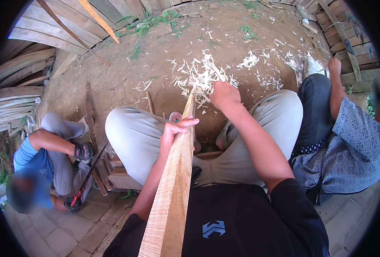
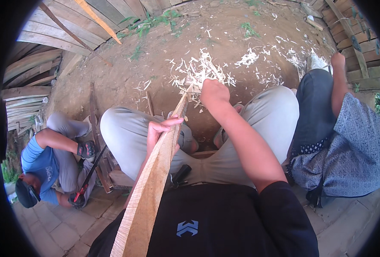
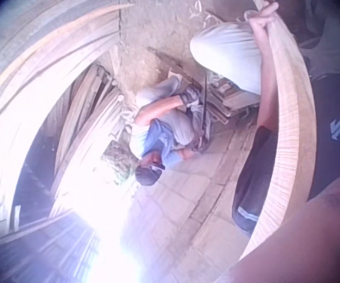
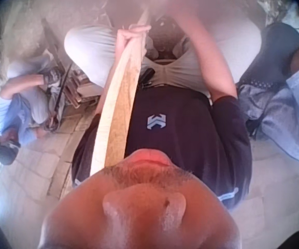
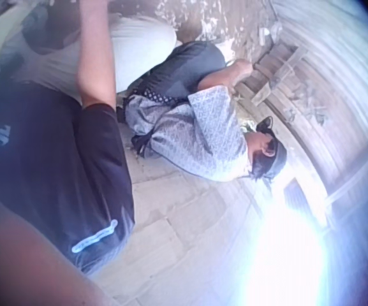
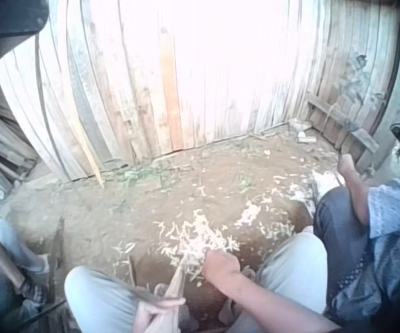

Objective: The person sits on the ground and uses a knife to shave and shape a long, thin piece of wood. They hold the wood with their left hand and repeatedly scrape the surface with the knife in their right hand, creating wood shavings that accumulate on the ground.

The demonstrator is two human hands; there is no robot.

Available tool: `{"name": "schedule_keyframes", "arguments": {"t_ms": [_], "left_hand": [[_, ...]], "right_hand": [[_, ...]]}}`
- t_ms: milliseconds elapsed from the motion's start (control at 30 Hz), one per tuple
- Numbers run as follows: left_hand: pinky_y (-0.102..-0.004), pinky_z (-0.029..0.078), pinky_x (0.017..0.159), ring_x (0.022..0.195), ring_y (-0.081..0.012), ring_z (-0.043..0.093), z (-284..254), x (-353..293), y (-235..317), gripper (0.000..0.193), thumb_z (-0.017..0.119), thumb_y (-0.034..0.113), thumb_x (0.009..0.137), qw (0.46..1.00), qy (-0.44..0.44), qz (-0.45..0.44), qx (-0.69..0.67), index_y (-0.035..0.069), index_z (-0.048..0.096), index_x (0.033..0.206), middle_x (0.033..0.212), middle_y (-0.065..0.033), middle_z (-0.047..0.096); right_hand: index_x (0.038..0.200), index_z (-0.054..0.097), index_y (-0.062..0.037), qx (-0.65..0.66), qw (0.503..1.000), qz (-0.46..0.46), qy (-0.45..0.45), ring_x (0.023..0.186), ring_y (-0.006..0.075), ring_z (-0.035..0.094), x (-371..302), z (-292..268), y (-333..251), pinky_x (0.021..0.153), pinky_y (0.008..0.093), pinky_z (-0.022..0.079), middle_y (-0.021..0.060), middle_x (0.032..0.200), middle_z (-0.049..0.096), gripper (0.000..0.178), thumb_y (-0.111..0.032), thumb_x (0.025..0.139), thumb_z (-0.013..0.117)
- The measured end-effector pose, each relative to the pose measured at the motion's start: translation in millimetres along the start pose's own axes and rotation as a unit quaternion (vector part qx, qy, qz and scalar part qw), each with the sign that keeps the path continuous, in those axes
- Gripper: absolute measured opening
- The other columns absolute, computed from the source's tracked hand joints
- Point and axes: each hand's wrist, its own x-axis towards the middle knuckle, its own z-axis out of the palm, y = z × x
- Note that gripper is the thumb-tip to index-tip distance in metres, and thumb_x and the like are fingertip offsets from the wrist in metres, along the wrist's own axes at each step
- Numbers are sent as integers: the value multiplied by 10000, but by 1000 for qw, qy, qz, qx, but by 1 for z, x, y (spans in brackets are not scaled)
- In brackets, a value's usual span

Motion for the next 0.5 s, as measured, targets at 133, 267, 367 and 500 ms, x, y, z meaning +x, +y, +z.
{"name": "schedule_keyframes", "arguments": {"t_ms": [133,267,367,500], "left_hand": [[-533,341,1174,1247,-309,602,1,-5,-14,501,727,-86,773,1000,10,11,-26,100,391,1096,1225,-244,653],[-543,354,1167,1215,-314,623,1,-1,-15,491,721,-90,776,999,7,29,-32,101,397,1089,1190,-237,666],[-540,356,1167,1214,-314,624,1,-5,-13,484,709,-102,776,999,24,28,-14,98,399,1090,1178,-234,669],[-543,346,1170,1234,-323,607,3,-5,-12,478,702,-105,782,999,29,34,-5,96,402,1095,1193,-238,661]], "right_hand": [[1059,751,-68,-69,997,-14,10,1053,300,727,10,42,5,855,382,599,176,1169,721,194,-96,912,627],[1109,738,-87,-139,988,16,-66,1067,268,726,25,89,18,813,366,614,126,1179,728,204,-112,930,643],[1139,724,-82,-144,988,39,-27,1077,256,724,39,93,26,797,362,617,118,1170,733,223,-117,938,633],[1141,711,-49,-67,993,83,44,1077,290,722,49,64,25,837,390,606,164,1182,722,243,-128,947,587]]}}
